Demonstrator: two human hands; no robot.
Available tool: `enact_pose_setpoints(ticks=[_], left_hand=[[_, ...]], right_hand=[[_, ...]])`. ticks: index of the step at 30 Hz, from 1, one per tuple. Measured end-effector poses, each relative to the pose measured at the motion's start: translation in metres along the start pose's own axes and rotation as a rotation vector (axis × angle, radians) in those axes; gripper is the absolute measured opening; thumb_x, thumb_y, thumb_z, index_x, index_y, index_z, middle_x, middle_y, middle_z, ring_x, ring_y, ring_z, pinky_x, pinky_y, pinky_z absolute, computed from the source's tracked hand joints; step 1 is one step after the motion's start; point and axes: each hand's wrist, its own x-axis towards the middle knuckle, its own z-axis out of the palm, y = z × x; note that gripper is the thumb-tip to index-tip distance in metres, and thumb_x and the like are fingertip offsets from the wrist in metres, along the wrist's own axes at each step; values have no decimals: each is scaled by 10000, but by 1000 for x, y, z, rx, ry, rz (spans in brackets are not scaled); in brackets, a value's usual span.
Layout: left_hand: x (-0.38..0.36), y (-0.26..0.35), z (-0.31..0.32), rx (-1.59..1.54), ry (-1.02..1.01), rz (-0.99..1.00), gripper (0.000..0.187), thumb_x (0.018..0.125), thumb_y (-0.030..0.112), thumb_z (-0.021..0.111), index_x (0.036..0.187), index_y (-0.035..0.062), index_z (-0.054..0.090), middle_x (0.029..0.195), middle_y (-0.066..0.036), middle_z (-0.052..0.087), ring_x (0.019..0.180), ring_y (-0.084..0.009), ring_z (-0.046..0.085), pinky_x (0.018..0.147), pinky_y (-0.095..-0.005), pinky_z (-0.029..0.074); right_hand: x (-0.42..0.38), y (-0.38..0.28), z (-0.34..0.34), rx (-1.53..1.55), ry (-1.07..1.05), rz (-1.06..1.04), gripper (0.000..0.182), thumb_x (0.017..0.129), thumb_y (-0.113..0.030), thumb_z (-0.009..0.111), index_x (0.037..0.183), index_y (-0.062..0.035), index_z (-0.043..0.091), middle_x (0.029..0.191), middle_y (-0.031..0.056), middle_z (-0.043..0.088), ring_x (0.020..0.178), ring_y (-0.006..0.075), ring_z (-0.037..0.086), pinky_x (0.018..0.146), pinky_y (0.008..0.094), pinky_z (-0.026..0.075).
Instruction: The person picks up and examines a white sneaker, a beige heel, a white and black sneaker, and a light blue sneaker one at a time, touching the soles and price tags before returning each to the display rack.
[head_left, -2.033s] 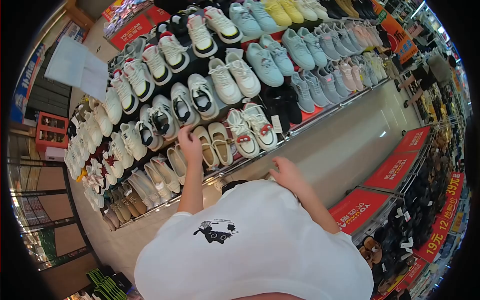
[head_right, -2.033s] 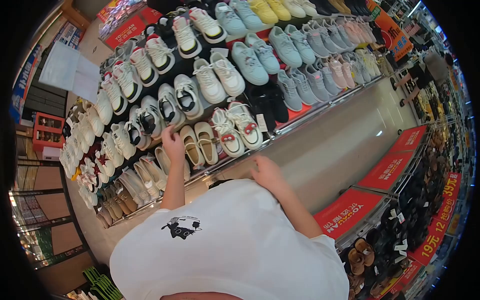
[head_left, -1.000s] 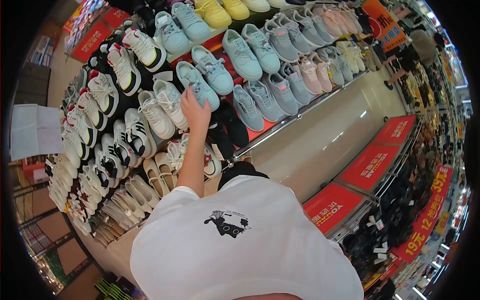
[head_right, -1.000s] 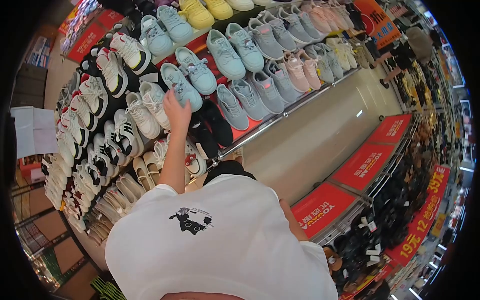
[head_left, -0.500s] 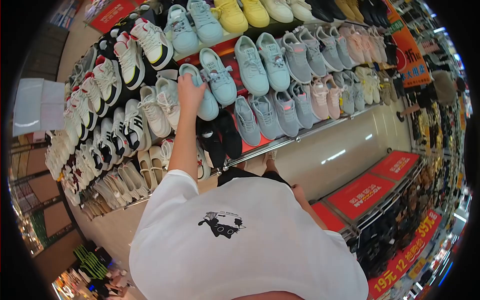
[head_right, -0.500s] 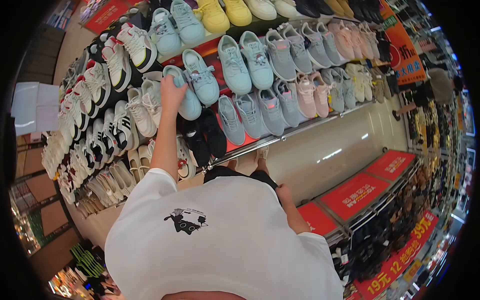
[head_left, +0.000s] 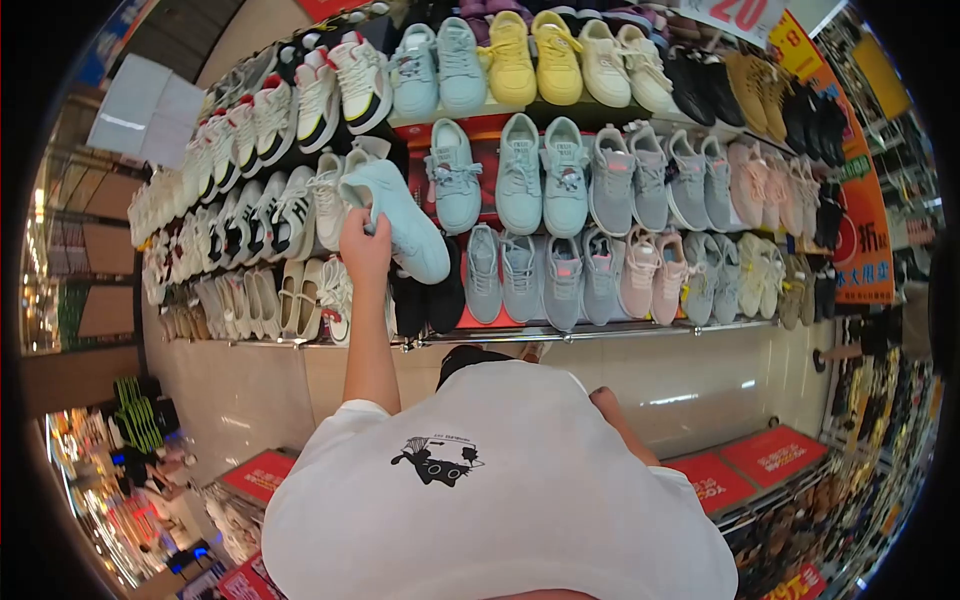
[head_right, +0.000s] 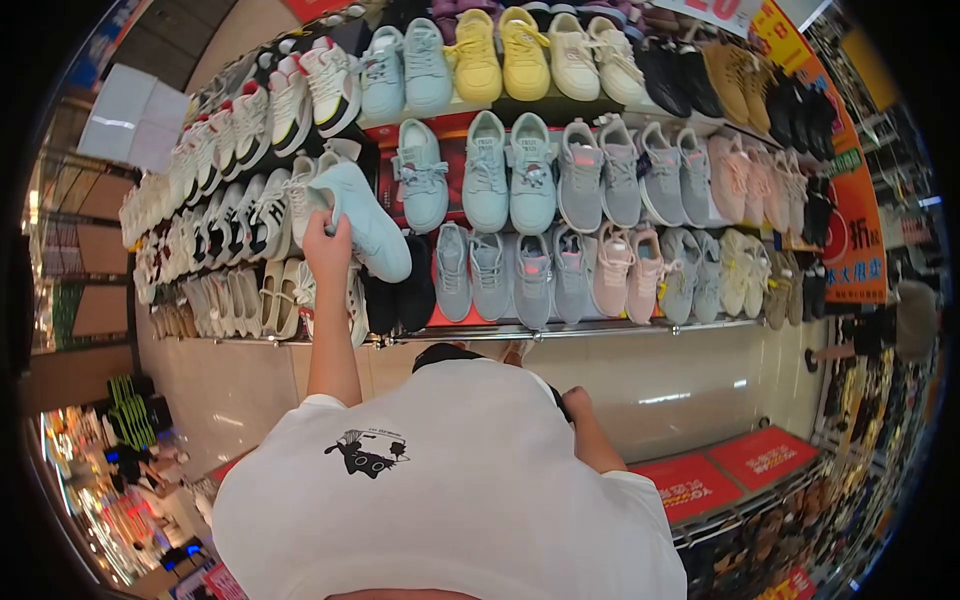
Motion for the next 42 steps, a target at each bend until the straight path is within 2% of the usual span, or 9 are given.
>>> enact_pose_setpoints(ticks=[3, 6, 9, 12, 18, 22, 26, 38, 42], left_hand=[[-12, 17, -19, -123, -12, -120, 183, 839, 90, 730, 852, 7, 567, 756, -26, 570, 670, -113, 477, 620, -297, 430], [-14, 31, -30, -231, -32, -198, 165, 824, 73, 742, 844, 17, 588, 761, 27, 536, 680, -58, 450, 599, -248, 395], [-19, 49, -41, -340, -80, -280, 164, 817, 52, 745, 813, 30, 583, 795, 45, 525, 696, -44, 440, 609, -227, 378], [-26, 67, -53, -462, -68, -218, 189, 835, 36, 736, 783, 47, 555, 838, 30, 553, 730, -43, 456, 639, -222, 379], [-31, 77, -82, -989, -109, -416, 240, 887, 5, 680, 781, 95, 484, 898, -3, 606, 757, -78, 530, 685, -249, 446], [-30, 71, -110, -1108, -171, -471, 171, 953, 168, 616, 853, 95, 499, 903, -20, 609, 811, -104, 594, 737, -266, 513], [-58, 85, -117, -1143, -77, -368, 229, 977, 255, 608, 1091, 58, 583, 1038, -65, 642, 950, -172, 621, 776, -329, 548], [-61, 13, -109, -2508, -346, -617, 398, 965, 260, 611, 1326, 93, 610, 1419, -172, 559, 1362, -350, 469, 909, -577, 552], [-50, -27, -119, -2242, -128, -685, 432, 995, 284, 582, 1366, 63, 579, 1442, -173, 546, 1348, -360, 494, 962, -559, 534]], right_hand=[[58, 58, 5, -171, -232, -226, 287, 824, -173, 602, 975, 49, 703, 970, 298, 713, 963, 422, 704, 835, 472, 550], [55, 32, -23, -136, -138, -89, 289, 809, -172, 611, 940, 67, 706, 908, 306, 709, 913, 421, 712, 806, 477, 551], [75, 22, -38, -241, -277, -264, 291, 795, -176, 618, 922, 68, 713, 914, 315, 705, 923, 431, 708, 822, 476, 549], [77, 3, -46, -167, -120, -295, 297, 789, -183, 618, 913, 67, 721, 926, 322, 702, 923, 453, 702, 834, 477, 549], [68, -36, -59, -123, -156, -290, 323, 797, -201, 614, 932, 71, 728, 978, 343, 694, 966, 462, 696, 866, 480, 547], [70, -35, -54, -135, -136, -249, 342, 795, -221, 633, 928, 78, 729, 994, 337, 702, 992, 453, 698, 883, 476, 544], [88, -9, -27, -107, -89, -178, 365, 786, -230, 654, 943, 92, 724, 1005, 329, 708, 1002, 447, 701, 879, 475, 547], [113, -5, 15, -177, -226, -164, 378, 794, -205, 640, 1020, 89, 713, 1059, 327, 703, 1046, 446, 690, 903, 470, 539], [99, -27, 20, -213, -194, -188, 370, 800, -205, 639, 1023, 80, 716, 1071, 323, 702, 1059, 446, 685, 909, 471, 537]])
